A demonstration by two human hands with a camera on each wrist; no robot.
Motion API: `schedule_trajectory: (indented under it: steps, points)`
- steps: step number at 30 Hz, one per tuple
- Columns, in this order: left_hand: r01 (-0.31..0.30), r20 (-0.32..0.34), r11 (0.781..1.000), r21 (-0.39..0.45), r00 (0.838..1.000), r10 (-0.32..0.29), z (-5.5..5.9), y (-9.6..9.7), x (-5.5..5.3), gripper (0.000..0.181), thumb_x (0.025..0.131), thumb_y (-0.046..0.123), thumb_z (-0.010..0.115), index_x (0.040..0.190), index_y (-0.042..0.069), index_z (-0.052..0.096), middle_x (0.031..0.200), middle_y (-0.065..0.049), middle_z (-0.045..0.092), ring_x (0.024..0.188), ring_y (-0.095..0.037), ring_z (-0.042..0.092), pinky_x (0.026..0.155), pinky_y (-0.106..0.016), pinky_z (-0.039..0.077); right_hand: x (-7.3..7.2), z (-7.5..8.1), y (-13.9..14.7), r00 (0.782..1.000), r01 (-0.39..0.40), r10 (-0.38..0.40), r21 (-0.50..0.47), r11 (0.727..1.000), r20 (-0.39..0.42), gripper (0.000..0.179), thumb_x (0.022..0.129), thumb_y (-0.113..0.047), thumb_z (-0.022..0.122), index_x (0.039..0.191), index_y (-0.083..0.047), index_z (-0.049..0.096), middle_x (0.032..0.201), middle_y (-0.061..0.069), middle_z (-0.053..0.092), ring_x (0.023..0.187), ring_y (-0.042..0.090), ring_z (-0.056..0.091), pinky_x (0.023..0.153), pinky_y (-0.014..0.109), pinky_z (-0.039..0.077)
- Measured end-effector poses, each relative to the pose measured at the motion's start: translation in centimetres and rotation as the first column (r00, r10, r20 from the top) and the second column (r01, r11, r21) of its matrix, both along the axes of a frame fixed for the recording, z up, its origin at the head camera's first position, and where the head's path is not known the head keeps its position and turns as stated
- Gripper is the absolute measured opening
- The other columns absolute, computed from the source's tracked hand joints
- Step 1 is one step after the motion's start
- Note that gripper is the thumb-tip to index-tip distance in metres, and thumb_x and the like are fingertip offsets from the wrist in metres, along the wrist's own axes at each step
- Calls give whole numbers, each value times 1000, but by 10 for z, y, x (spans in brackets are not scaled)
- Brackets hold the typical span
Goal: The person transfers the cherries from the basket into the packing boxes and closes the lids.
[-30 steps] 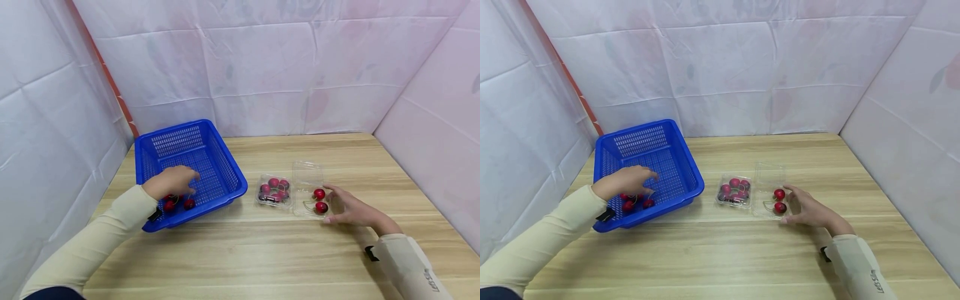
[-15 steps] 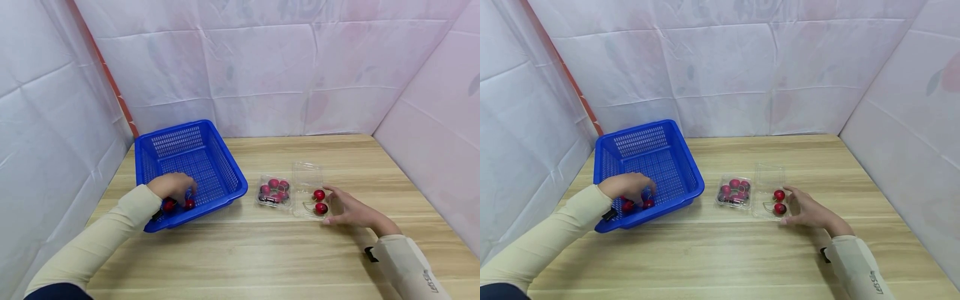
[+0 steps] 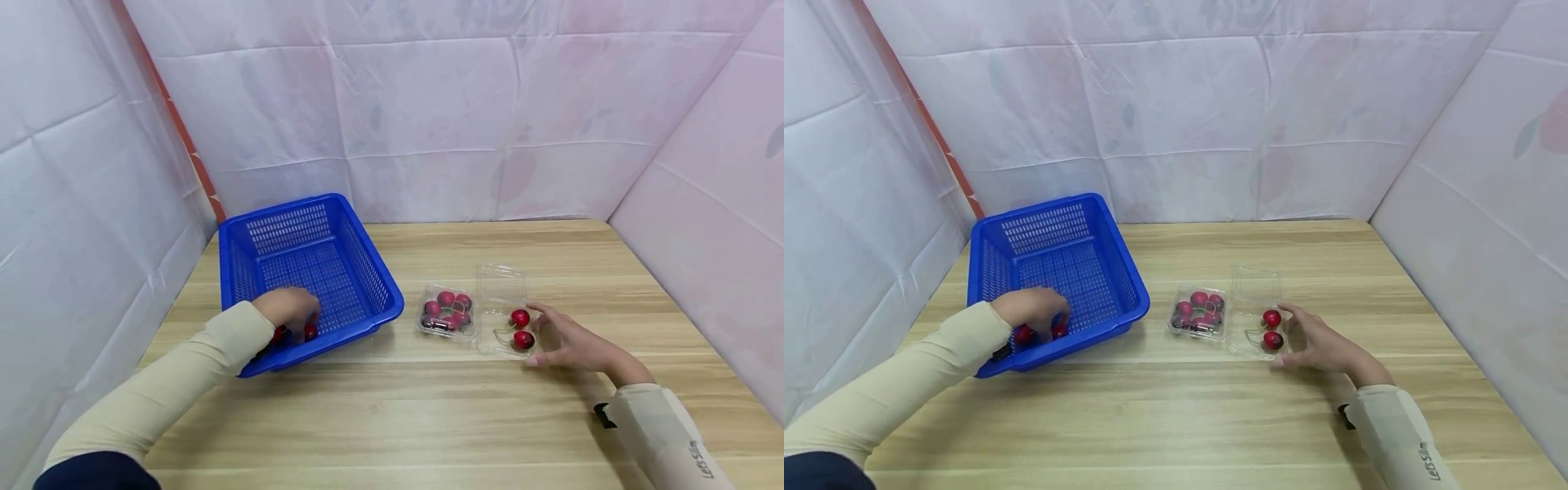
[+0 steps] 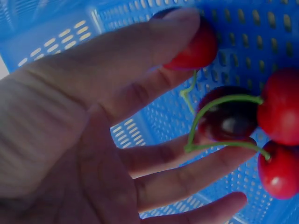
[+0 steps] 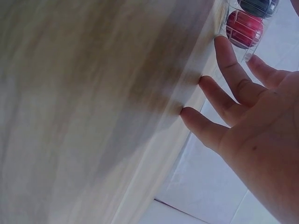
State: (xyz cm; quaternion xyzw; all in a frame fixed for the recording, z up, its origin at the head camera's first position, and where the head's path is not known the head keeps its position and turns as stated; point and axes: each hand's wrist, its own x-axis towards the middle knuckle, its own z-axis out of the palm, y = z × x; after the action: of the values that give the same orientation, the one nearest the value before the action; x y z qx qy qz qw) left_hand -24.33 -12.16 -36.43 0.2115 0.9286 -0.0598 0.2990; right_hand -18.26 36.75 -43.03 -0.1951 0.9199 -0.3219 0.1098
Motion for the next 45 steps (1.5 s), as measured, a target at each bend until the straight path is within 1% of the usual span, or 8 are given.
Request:
schedule_trajectory:
  steps: [4,10,16,22,29,34,39,45]
  points:
    - [-10,-6,1000,-8,1000,10,-5,3,-1,31,72,13,84,99,10,69,96,-6,64,96,-27,60,82,-43,53,0,0,0,1000,1,-1,4,1000,0,101,73,-30,83,146,3,22,115,21,50,113,41,43,95,67,28]
    - [-16,-32,1000,2,999,16,-8,5,-4,34,77,26,81,103,8,70,99,-10,66,96,-28,62,84,-44,52,0,1,0,1000,-2,2,4,1000,-2,101,74,-30,83,146,4,21,115,21,50,113,41,43,95,67,29]
    - [-52,-25,997,59,998,53,-8,7,-6,22,78,17,78,96,7,69,91,-8,66,86,-24,64,78,-39,55,0,0,-1,1000,-2,2,-7,1000,6,101,74,-29,83,146,4,21,115,21,50,113,40,44,95,67,29]
    - [-19,-58,997,77,998,24,-8,7,-7,10,80,7,76,88,6,70,87,-8,67,84,-24,65,74,-36,56,1,0,0,1000,0,0,-14,1000,15,100,74,-28,83,146,3,20,114,20,50,113,40,44,95,68,29]
    - [42,-125,991,128,992,-25,-11,4,-10,7,79,1,75,84,5,71,82,-8,68,77,-22,66,67,-31,56,2,1,0,1000,1,-1,-13,1000,27,100,75,-28,82,147,1,19,116,20,49,114,41,43,94,68,29]
    - [65,-164,979,195,986,-33,-8,3,-11,9,80,-5,69,82,4,73,80,-9,70,71,-21,67,61,-28,56,1,1,1,1000,2,-2,-8,1000,20,100,74,-29,82,147,1,20,115,19,50,115,41,43,95,68,29]
    - [82,-211,966,245,977,-30,-3,0,-11,13,76,-6,70,82,5,74,82,-7,71,76,-22,68,67,-30,56,1,0,1,1000,-1,2,-10,1000,12,100,74,-29,83,147,1,21,115,19,50,114,40,43,95,67,29]
    - [83,-251,943,323,968,1,4,-4,-10,11,78,0,73,88,4,74,87,-8,72,83,-25,68,73,-34,57,1,0,0,1000,-1,1,-8,1000,14,101,74,-29,83,147,2,20,116,21,50,115,42,43,95,68,29]
